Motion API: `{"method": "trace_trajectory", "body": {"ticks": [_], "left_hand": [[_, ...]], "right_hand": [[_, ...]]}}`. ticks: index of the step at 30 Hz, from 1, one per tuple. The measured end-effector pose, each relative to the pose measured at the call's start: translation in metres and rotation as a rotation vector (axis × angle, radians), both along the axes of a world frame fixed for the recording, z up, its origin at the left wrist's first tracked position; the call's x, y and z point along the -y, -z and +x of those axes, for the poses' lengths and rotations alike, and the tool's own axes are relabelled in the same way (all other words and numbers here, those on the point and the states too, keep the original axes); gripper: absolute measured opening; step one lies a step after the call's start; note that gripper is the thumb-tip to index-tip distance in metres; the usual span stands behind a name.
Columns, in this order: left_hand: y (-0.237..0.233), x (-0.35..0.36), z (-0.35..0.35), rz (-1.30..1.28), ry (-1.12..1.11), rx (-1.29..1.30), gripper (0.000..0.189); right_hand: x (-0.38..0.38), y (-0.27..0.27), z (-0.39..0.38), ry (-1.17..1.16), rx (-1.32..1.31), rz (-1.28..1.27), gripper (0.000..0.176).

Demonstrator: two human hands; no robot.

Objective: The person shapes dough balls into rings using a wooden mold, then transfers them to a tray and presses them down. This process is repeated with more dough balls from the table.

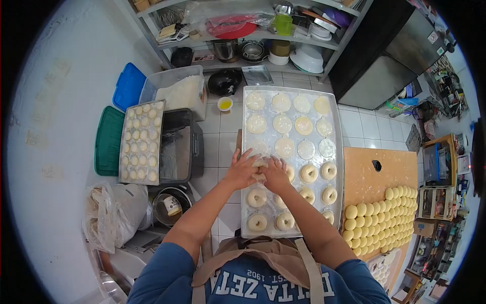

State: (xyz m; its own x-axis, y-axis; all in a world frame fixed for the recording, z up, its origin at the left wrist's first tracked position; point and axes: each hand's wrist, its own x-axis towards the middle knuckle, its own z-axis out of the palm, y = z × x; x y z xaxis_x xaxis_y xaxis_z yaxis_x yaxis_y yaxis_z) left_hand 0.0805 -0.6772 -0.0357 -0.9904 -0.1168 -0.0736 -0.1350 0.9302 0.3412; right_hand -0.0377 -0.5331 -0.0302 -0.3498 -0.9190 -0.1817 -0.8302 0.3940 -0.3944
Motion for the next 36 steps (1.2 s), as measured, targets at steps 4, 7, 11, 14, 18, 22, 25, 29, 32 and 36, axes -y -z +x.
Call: {"method": "trace_trajectory", "body": {"ticks": [4,7,11,14,18,22,25,29,32,36], "left_hand": [[0.005,0.004,0.001,-0.003,0.011,-0.017,0.031],[0.016,0.004,0.001,-0.004,-0.026,-0.036,0.041],[0.008,0.003,0.002,0.031,-0.067,0.038,0.070],[0.006,0.003,0.001,0.084,-0.117,0.059,0.096],[-0.001,0.003,-0.004,0.060,-0.133,0.143,0.102],[-0.004,0.003,-0.003,0.057,-0.117,0.145,0.103],[0.001,0.002,0.000,0.034,-0.104,0.135,0.103],[0.007,0.000,0.002,0.007,-0.106,0.132,0.103],[0.001,0.000,0.001,0.021,-0.103,0.182,0.103],[-0.002,-0.002,0.003,0.001,-0.093,0.148,0.096]], "right_hand": [[0.000,-0.001,0.003,0.015,-0.003,0.012,0.032],[0.001,0.003,0.005,0.024,0.003,-0.028,0.034],[0.000,-0.003,0.003,0.106,0.072,-0.073,0.038],[-0.002,-0.009,-0.006,0.150,0.079,-0.120,0.039],[-0.004,-0.017,-0.010,0.046,0.007,-0.051,0.036],[0.001,-0.014,-0.002,-0.041,-0.040,0.044,0.031],[0.001,-0.007,0.001,-0.057,-0.063,0.036,0.028],[-0.004,0.003,0.005,-0.027,-0.053,-0.022,0.028],[-0.007,0.010,0.007,-0.019,-0.051,-0.038,0.028],[-0.008,0.006,0.006,-0.004,-0.059,-0.044,0.027]]}}
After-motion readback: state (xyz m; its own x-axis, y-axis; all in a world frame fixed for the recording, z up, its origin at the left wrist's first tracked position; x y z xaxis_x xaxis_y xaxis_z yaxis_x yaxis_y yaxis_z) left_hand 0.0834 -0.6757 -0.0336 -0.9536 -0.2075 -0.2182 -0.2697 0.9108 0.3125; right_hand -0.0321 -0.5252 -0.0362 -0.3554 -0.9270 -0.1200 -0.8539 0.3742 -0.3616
